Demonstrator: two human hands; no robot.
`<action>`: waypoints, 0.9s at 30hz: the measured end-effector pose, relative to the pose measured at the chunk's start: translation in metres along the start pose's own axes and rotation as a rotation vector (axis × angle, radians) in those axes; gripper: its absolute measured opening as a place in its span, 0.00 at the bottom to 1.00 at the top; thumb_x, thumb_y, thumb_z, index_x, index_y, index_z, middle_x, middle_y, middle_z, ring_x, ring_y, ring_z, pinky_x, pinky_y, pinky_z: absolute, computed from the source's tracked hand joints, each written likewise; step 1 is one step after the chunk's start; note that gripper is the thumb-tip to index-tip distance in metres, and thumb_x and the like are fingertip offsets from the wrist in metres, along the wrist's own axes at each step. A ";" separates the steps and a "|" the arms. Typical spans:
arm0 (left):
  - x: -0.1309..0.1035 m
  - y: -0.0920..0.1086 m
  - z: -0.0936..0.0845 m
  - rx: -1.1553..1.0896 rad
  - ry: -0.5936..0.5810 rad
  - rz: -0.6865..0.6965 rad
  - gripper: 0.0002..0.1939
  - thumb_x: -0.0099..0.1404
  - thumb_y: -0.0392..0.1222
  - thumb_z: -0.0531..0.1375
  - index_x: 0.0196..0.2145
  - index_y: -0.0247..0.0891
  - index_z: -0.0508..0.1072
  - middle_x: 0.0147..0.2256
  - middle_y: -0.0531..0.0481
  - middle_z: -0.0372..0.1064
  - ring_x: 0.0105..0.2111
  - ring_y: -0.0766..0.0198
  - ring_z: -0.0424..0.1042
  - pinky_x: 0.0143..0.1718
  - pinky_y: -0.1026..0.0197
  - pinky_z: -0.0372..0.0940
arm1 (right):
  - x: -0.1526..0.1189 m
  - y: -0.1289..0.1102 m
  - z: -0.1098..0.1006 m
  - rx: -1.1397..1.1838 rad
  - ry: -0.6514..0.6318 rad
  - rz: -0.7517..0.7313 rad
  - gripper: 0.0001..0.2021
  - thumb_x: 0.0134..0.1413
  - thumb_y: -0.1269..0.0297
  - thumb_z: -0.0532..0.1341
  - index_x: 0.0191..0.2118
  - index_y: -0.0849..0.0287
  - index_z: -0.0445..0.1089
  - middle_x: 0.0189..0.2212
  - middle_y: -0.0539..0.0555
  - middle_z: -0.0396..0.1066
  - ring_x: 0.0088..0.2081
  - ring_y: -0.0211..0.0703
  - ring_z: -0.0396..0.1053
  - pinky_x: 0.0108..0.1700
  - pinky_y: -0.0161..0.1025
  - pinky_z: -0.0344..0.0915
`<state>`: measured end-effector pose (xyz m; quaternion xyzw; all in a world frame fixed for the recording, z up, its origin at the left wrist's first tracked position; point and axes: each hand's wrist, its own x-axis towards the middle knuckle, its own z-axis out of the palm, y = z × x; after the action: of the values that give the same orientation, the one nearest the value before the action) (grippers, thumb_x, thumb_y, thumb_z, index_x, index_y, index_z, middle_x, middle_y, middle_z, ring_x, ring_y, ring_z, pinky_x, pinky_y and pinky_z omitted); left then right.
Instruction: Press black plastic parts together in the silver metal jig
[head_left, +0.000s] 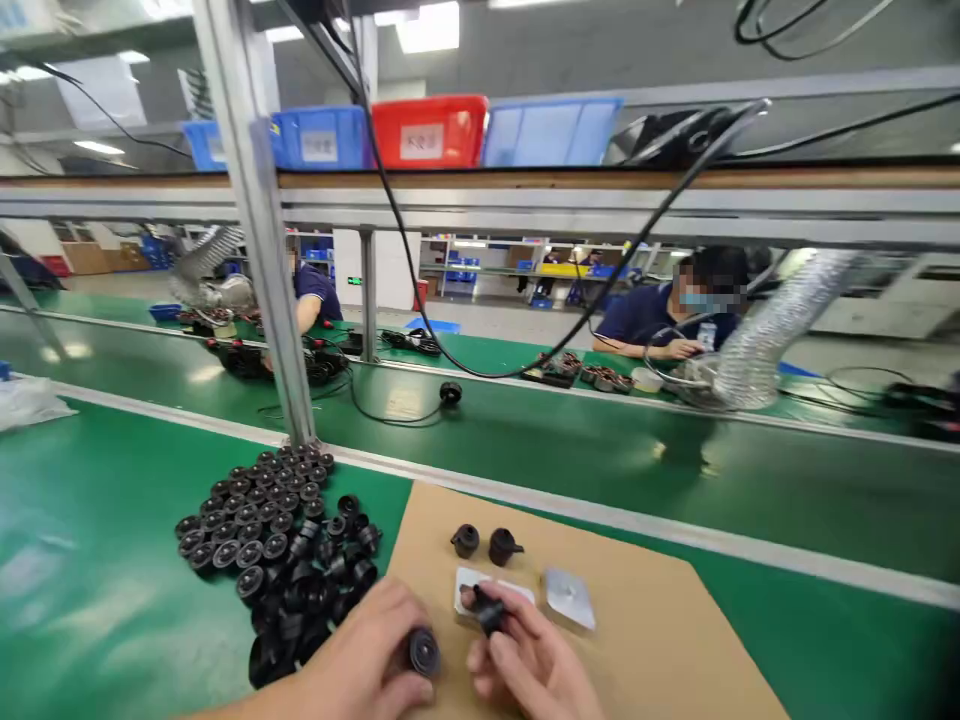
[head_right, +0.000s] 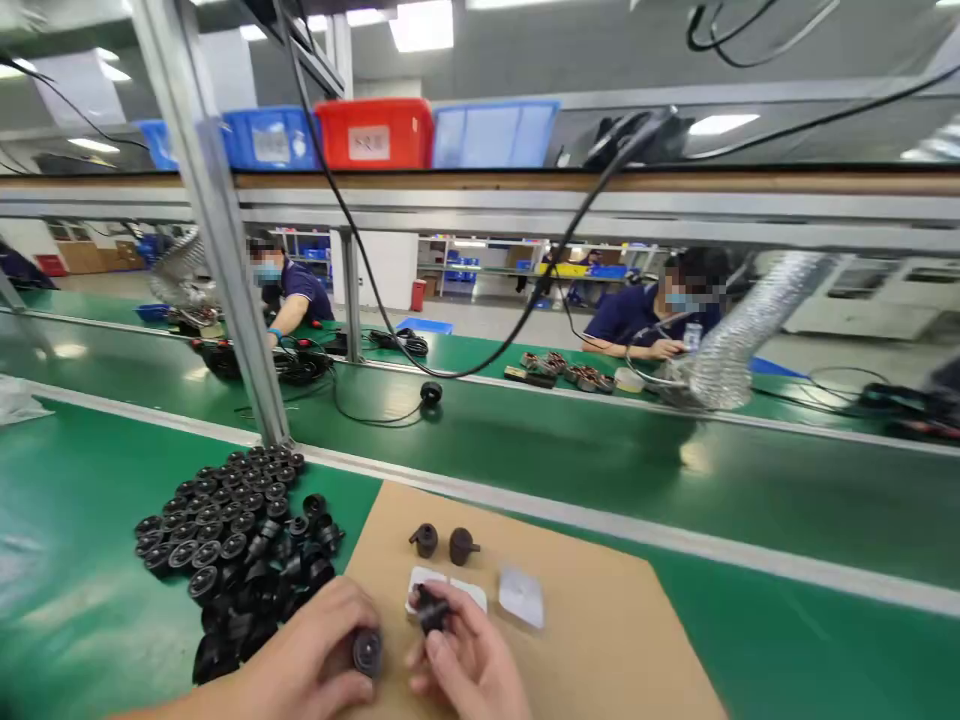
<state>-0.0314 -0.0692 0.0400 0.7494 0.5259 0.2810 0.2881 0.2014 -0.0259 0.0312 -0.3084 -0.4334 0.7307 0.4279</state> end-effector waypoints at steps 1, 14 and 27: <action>-0.001 0.006 -0.003 -0.085 0.022 -0.033 0.20 0.52 0.28 0.71 0.41 0.40 0.72 0.44 0.47 0.74 0.46 0.53 0.71 0.49 0.55 0.65 | -0.002 0.000 0.002 -0.027 -0.021 -0.016 0.27 0.55 0.47 0.74 0.56 0.54 0.73 0.52 0.63 0.74 0.36 0.45 0.76 0.37 0.43 0.76; -0.007 0.015 0.005 -0.532 0.100 -0.045 0.21 0.62 0.55 0.71 0.47 0.39 0.83 0.39 0.43 0.77 0.40 0.53 0.74 0.43 0.57 0.69 | -0.008 0.009 0.002 -0.486 0.047 -0.389 0.14 0.62 0.50 0.69 0.47 0.53 0.75 0.42 0.58 0.79 0.39 0.47 0.78 0.40 0.37 0.76; -0.008 0.008 0.016 -0.561 0.136 -0.059 0.20 0.58 0.34 0.71 0.49 0.42 0.79 0.44 0.46 0.81 0.44 0.55 0.79 0.47 0.60 0.72 | -0.012 0.003 0.004 -0.913 -0.055 -0.386 0.16 0.52 0.67 0.73 0.47 0.47 0.77 0.37 0.45 0.81 0.34 0.39 0.79 0.39 0.27 0.76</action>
<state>-0.0170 -0.0814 0.0341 0.6044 0.4672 0.4564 0.4562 0.2025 -0.0384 0.0311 -0.3592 -0.7693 0.3818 0.3652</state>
